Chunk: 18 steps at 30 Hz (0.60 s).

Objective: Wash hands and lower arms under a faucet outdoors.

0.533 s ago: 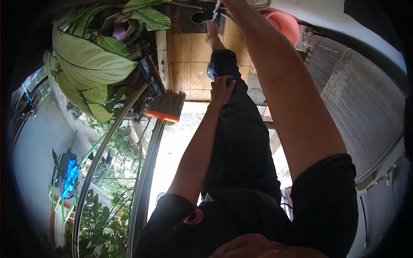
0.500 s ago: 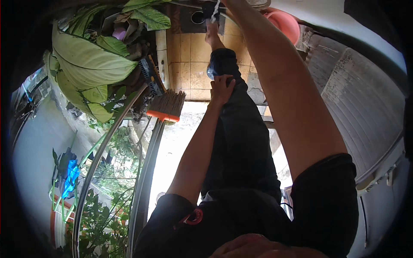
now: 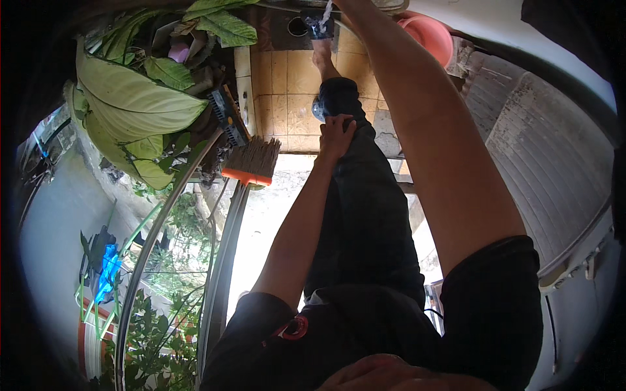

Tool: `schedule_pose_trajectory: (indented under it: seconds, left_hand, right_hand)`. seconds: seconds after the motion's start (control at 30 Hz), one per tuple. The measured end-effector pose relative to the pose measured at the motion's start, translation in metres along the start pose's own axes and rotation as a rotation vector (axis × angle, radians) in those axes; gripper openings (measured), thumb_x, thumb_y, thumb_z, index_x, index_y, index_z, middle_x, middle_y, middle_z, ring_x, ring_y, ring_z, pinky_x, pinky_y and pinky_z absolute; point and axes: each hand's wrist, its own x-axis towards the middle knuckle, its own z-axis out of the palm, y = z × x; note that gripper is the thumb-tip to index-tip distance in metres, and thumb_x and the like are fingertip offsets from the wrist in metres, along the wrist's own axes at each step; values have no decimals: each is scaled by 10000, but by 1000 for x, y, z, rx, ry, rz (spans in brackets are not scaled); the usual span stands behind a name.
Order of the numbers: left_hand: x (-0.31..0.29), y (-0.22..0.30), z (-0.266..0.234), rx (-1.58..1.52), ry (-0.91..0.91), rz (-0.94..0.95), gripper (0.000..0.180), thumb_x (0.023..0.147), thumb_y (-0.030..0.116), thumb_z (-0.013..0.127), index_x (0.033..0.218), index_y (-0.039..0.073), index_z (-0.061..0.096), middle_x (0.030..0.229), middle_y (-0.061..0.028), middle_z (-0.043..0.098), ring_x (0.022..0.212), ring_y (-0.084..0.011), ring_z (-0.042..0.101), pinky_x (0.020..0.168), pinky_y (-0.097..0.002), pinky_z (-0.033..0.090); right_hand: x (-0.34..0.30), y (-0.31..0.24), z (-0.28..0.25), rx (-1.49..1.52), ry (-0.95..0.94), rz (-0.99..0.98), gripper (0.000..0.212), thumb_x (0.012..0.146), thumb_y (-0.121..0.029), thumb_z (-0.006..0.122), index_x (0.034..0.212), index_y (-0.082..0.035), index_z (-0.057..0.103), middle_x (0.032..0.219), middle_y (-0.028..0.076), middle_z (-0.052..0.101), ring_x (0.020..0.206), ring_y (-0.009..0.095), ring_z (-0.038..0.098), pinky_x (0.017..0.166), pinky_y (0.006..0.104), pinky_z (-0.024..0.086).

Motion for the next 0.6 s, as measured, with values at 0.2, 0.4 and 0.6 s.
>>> schedule_pose_trajectory:
  seconds: [0.2, 0.4, 0.6]
  left_hand:
    - [18, -13, 20, -40, 15, 48, 388, 909, 486, 533, 1189, 224, 594, 1206, -181, 491, 1135, -407, 483, 980, -522, 413]
    - [16, -19, 34, -34, -74, -10, 411, 919, 505, 498, 1205, 224, 589, 1264, -219, 479, 1162, -440, 468, 1000, -529, 391]
    - [15, -36, 42, 14, -4, 19, 369, 953, 451, 461, 1165, 190, 613, 1127, -199, 590, 1081, -386, 530, 960, -485, 406]
  right_hand:
    - [11, -4, -2, 46, -37, 162, 298, 962, -257, 401, 1078, -13, 528, 872, 200, 687, 844, 353, 679, 735, 474, 532]
    - [10, 6, 12, 46, 31, 121, 286, 967, -250, 373, 1061, -28, 528, 861, 204, 685, 843, 362, 675, 741, 485, 531]
    - [15, 4, 20, -33, 78, 52, 271, 956, -269, 396, 1021, -38, 520, 796, 169, 681, 755, 345, 672, 666, 475, 534]
